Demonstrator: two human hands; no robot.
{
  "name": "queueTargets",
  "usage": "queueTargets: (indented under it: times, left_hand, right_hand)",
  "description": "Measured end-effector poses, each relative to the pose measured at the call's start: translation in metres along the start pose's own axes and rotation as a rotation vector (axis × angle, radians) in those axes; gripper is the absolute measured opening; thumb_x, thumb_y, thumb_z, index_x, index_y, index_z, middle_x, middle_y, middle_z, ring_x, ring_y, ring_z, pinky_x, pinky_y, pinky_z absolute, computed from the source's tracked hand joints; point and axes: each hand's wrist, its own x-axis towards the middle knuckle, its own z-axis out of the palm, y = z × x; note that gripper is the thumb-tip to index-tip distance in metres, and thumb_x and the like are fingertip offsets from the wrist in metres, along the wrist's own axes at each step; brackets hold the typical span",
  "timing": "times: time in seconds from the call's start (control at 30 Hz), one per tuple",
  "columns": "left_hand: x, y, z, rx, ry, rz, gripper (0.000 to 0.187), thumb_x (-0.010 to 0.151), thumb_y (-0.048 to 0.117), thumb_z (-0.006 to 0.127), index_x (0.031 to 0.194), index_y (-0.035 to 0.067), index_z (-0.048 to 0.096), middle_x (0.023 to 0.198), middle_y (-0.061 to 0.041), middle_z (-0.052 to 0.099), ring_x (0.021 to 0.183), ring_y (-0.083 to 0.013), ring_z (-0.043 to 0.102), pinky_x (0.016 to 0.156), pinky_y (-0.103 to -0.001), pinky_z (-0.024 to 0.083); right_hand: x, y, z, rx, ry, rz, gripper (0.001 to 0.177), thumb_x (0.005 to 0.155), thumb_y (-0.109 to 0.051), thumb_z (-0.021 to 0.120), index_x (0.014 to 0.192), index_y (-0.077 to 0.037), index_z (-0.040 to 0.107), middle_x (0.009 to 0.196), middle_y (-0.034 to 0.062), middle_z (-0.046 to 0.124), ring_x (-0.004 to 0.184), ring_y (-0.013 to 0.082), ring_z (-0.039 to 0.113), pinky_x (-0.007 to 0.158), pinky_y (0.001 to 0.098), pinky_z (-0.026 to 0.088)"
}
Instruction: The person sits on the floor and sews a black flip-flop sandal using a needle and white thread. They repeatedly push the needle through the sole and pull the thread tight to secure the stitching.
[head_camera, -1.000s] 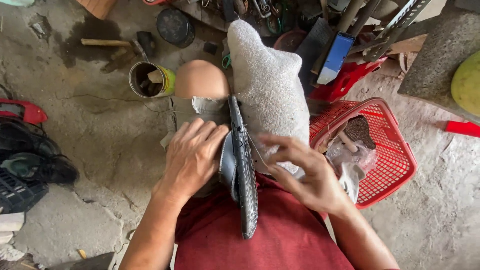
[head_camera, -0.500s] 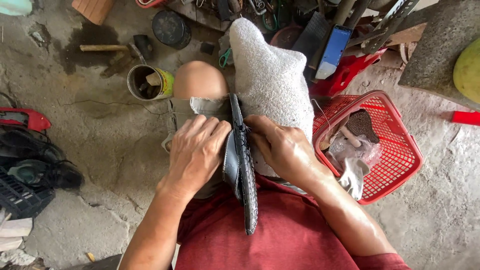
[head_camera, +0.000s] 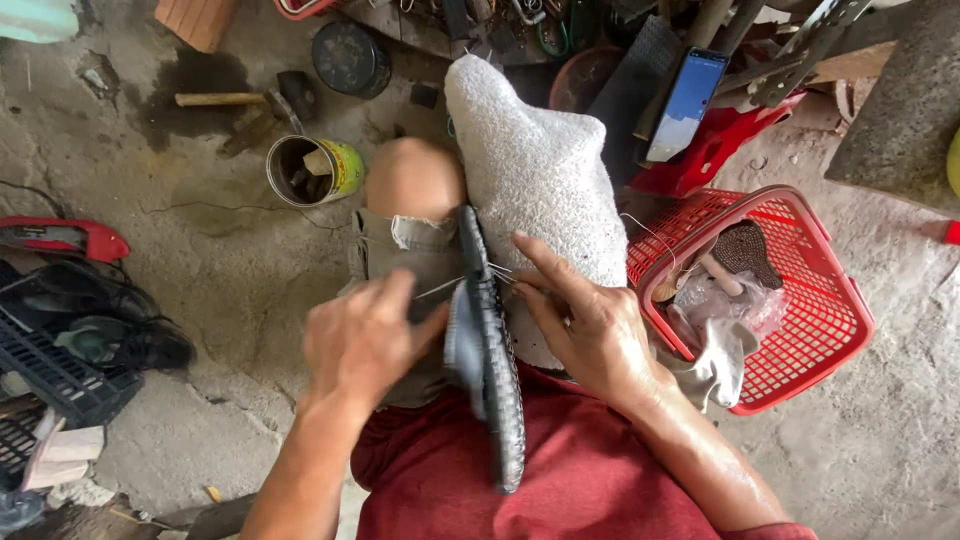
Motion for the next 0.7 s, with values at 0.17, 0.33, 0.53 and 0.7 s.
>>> queueTargets:
  times: [0.17, 0.33, 0.53, 0.7]
  left_hand:
    - [-0.034, -0.022, -0.031, 0.164, -0.222, -0.522, 0.075, 0.082, 0.087, 0.049, 0.089, 0.013, 0.061, 0.062, -0.006, 0.07, 0.052, -0.025, 0.069, 0.049, -0.042, 0.051]
    - [-0.033, -0.008, -0.009, -0.122, 0.044, -0.292, 0.057, 0.08, 0.066, 0.075, 0.091, 0.013, 0.057, 0.059, 0.0, 0.065, 0.05, -0.0176, 0.068, 0.045, -0.039, 0.056]
    - [-0.01, 0.024, -0.011, -0.553, 0.058, -0.365, 0.043, 0.081, 0.048, 0.082, 0.097, 0.016, 0.057, 0.069, 0.002, 0.062, 0.059, -0.0141, 0.062, 0.056, -0.036, 0.056]
    - [-0.007, 0.025, -0.012, -0.771, 0.2, -0.241, 0.035, 0.091, 0.045, 0.07, 0.1, 0.014, 0.058, 0.073, 0.002, 0.059, 0.064, -0.0087, 0.06, 0.056, -0.026, 0.056]
  right_hand:
    - [-0.009, -0.002, -0.007, -0.151, -0.194, 0.051, 0.052, 0.1, -0.027, 0.065, 0.146, -0.011, 0.048, 0.12, 0.0055, 0.075, 0.073, 0.0211, 0.074, 0.067, 0.0396, 0.059]
    - [-0.028, 0.002, -0.011, -0.094, -0.299, -0.032, 0.029, 0.093, -0.005, 0.053, 0.12, -0.002, 0.063, 0.09, 0.0112, 0.07, 0.081, 0.0288, 0.068, 0.072, 0.0407, 0.055]
    - [-0.054, -0.033, -0.047, 0.236, -0.309, -0.117, 0.013, 0.094, -0.007, 0.054, 0.093, -0.008, 0.067, 0.125, 0.0174, 0.06, 0.11, 0.0303, 0.061, 0.095, 0.0464, 0.05]
    - [-0.077, -0.056, -0.042, 0.754, -0.193, -0.115, 0.029, 0.098, -0.022, 0.07, 0.074, -0.009, 0.059, 0.125, 0.0153, 0.068, 0.126, 0.0359, 0.06, 0.115, 0.0594, 0.045]
